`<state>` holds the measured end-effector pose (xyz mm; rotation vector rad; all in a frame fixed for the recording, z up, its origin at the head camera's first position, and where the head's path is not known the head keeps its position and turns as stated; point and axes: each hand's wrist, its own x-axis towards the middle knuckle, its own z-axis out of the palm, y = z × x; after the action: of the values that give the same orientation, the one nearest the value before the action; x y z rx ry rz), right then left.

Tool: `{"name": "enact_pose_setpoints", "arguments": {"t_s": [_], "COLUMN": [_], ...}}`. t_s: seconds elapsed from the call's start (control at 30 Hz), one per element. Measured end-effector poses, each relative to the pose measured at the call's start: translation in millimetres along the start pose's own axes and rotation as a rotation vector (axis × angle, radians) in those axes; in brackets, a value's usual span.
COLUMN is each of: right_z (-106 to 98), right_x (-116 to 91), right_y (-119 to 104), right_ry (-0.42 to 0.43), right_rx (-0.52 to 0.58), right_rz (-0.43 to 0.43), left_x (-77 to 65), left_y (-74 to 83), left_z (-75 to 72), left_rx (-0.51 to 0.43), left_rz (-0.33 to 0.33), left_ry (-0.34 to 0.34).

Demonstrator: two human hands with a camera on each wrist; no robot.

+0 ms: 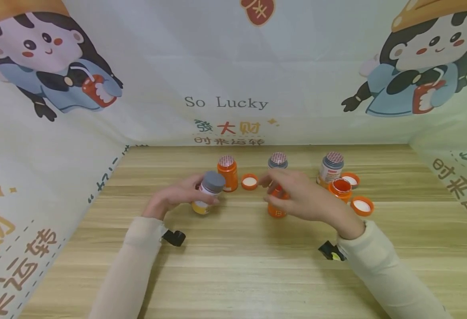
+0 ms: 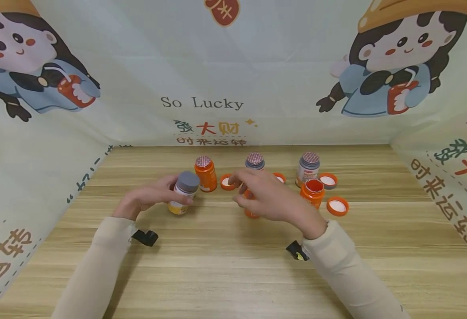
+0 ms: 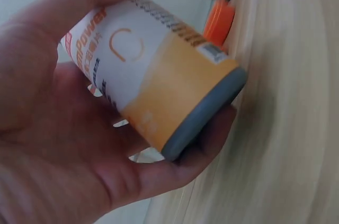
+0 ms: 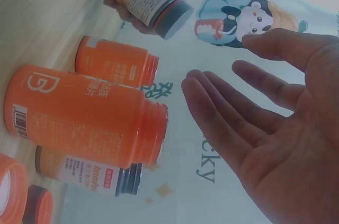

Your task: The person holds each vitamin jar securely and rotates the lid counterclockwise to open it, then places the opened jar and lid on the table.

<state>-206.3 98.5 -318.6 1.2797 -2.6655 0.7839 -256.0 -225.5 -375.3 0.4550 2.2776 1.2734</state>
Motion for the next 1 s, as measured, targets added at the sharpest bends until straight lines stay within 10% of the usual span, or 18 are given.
{"name": "enact_pose_setpoints", "arguments": {"t_s": [0.5, 1.0], "right_z": [15.3, 40.0], "right_x": [3.1, 5.0], "right_y": [-5.4, -15.8], "right_ry": [-0.142, -0.178], "right_rx": [-0.021, -0.201], "right_rz": [0.186, 0.488], "left_x": [23.4, 25.5], "left_y": [35.4, 46.6], "left_z": [83.5, 108.7], "left_rx": [0.069, 0.077], "left_rz": [0.183, 0.190], "left_ry": [-0.230, -0.185]}}
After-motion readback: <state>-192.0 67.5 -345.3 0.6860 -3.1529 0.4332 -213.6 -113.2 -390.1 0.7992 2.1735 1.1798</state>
